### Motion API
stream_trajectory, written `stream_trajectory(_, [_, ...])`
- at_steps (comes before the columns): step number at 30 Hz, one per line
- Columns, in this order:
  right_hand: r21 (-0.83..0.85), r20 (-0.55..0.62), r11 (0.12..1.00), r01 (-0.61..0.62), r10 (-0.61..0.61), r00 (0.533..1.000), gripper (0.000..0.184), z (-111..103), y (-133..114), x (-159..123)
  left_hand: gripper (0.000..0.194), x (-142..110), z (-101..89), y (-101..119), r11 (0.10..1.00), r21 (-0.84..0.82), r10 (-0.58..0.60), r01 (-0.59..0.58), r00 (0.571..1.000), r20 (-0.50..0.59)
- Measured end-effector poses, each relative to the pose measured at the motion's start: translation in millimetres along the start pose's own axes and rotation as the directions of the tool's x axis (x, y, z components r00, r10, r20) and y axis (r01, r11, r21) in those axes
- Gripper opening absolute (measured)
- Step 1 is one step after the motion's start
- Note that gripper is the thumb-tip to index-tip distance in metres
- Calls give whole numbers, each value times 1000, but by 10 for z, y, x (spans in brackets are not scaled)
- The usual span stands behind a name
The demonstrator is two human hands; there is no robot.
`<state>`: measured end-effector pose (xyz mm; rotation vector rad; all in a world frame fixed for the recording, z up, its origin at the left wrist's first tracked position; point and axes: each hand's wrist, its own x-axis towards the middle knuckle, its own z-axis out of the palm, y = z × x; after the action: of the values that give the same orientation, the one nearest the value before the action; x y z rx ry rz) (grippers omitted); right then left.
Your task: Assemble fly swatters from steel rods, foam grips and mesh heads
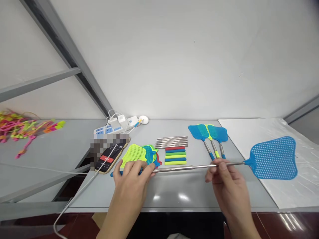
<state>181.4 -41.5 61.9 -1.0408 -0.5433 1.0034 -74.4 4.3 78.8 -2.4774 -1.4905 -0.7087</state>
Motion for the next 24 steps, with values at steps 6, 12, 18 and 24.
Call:
stream_trajectory(6, [27, 70, 999, 37, -38, 997, 22, 212, 112, -97, 26, -244, 152, 479, 954, -287, -254, 89, 750, -611])
stream_trajectory(12, [-11, 104, 994, 107, -105, 989, 19, 300, 249, -204, 44, -219, 323, 959, 76, -962, -528, 262, 829, 184])
stream_trajectory(18, [29, 140, 995, 92, -95, 986, 18, 305, 343, -276, 55, -65, 339, 999, -123, -873, -391, 471, 786, 479])
stream_trajectory(24, [-8, 138, 999, 50, -49, 989, 20, 327, 396, -319, 53, -86, 416, 882, -366, -873, -520, 321, 708, 478])
